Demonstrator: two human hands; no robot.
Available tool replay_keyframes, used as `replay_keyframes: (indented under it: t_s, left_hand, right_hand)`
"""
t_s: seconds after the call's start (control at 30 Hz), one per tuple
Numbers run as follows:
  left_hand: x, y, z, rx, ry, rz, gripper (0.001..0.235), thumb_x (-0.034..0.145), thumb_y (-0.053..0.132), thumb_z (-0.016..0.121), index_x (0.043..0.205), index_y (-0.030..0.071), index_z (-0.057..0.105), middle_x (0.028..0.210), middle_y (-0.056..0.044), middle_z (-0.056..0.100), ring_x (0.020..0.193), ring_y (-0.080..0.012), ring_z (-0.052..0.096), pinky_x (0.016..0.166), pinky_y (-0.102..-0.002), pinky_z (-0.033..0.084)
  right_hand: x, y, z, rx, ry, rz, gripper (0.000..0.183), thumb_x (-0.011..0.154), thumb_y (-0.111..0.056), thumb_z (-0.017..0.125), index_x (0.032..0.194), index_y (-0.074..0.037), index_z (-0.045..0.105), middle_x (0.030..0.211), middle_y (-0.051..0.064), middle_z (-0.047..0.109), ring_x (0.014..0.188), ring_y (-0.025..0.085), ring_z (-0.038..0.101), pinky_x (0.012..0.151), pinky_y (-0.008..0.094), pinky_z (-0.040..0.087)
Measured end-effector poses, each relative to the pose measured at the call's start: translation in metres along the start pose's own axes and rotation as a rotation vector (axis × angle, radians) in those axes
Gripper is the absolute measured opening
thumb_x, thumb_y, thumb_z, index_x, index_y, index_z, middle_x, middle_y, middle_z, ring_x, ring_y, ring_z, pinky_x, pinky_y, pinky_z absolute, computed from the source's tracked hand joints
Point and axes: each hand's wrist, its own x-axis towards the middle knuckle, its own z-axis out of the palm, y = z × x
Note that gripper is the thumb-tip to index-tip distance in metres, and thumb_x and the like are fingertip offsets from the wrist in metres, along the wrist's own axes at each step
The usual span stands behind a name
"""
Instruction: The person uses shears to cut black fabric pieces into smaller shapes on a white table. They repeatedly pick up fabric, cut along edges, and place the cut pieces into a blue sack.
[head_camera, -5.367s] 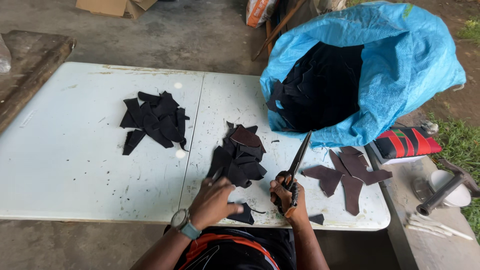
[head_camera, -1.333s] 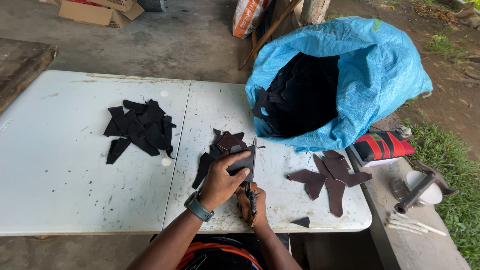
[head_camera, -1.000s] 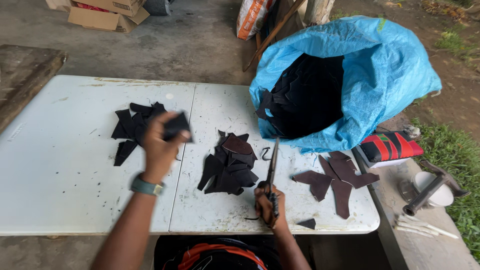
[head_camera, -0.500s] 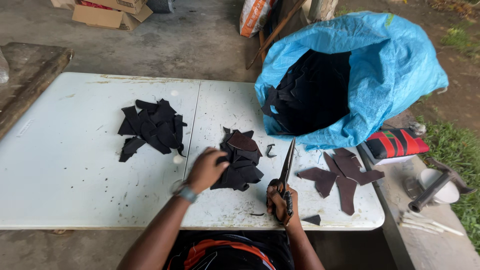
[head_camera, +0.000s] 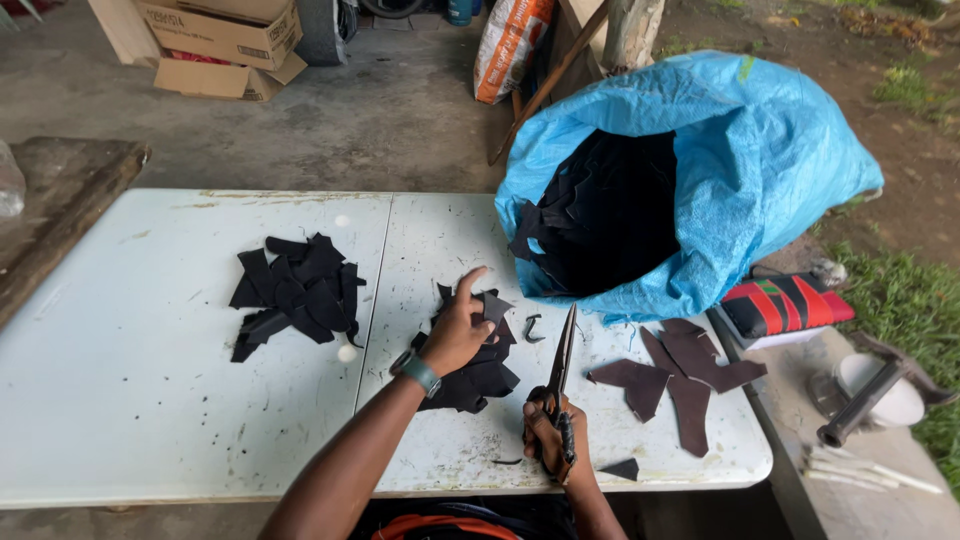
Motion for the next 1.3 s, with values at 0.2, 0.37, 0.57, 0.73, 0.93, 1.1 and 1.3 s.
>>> replay_keyframes:
  t_s: [0.2,0.37,0.57,0.73,0.93,1.1,1.3]
  left_hand:
    - [-0.043,0.038,0.005,0.001,0.165,-0.026,0.037,0.096,0.01,0.072,0.133,0.007,0.071,0.082,0.0,0.07,0.055,-0.0053,0.04,0.05,-0.022,0.037]
    - [-0.053,0.064,0.022,-0.024,0.172,0.0,0.038,0.091,0.012,0.075,0.128,0.009,0.071,0.088,0.001,0.075,0.061,-0.0015,0.055,0.055,-0.019,0.046]
    - [-0.057,0.078,0.024,0.075,0.148,0.18,0.037,0.092,0.01,0.073,0.129,0.006,0.069,0.109,-0.007,0.077,0.093,-0.0098,0.071,0.078,-0.025,0.058]
    - [-0.059,0.078,0.024,0.1,0.144,0.164,0.038,0.091,0.009,0.073,0.128,0.007,0.069,0.109,-0.008,0.077,0.092,-0.0115,0.072,0.078,-0.026,0.059]
    - [-0.06,0.067,0.03,0.096,0.213,0.183,0.052,0.087,0.011,0.076,0.136,0.007,0.06,0.102,-0.009,0.075,0.093,-0.0149,0.072,0.077,-0.028,0.06]
    - [-0.069,0.055,0.027,0.045,0.149,0.105,0.017,0.093,0.013,0.08,0.102,0.002,0.069,0.088,-0.009,0.077,0.077,-0.019,0.075,0.068,-0.033,0.063]
    - [-0.096,0.051,0.027,0.208,0.045,-0.106,0.03,0.084,0.016,0.076,0.104,0.006,0.055,0.089,-0.008,0.078,0.079,-0.0125,0.077,0.067,-0.032,0.062]
  right_hand:
    - [-0.001,0.003,0.01,-0.014,-0.084,-0.013,0.023,0.092,-0.023,0.065,0.088,0.0,0.06,0.067,0.008,0.061,0.051,0.018,0.061,0.049,0.031,0.05]
    - [-0.001,-0.004,0.033,-0.112,-0.198,-0.042,0.031,0.088,-0.027,0.062,0.104,-0.001,0.063,0.075,0.008,0.061,0.067,0.019,0.063,0.064,0.034,0.052]
    - [-0.003,-0.023,0.037,-0.186,-0.172,-0.079,0.034,0.089,-0.033,0.062,0.107,-0.003,0.063,0.08,0.004,0.062,0.07,0.017,0.062,0.066,0.034,0.051]
    - [-0.003,-0.013,0.037,-0.152,-0.103,-0.026,0.028,0.095,-0.03,0.067,0.09,-0.003,0.061,0.065,0.004,0.055,0.053,0.014,0.055,0.051,0.032,0.047]
    - [-0.004,0.001,0.044,-0.12,-0.027,-0.012,0.036,0.094,-0.031,0.074,0.077,-0.004,0.058,0.052,0.004,0.055,0.037,0.012,0.05,0.035,0.028,0.04]
    - [-0.002,-0.008,0.041,0.133,-0.107,-0.088,0.028,0.093,-0.03,0.07,0.081,-0.006,0.061,0.06,0.006,0.06,0.045,0.015,0.056,0.042,0.029,0.045]
    - [0.02,-0.021,0.023,0.27,-0.048,-0.101,0.026,0.094,-0.026,0.07,0.089,-0.001,0.064,0.068,0.01,0.062,0.051,0.018,0.059,0.047,0.03,0.046]
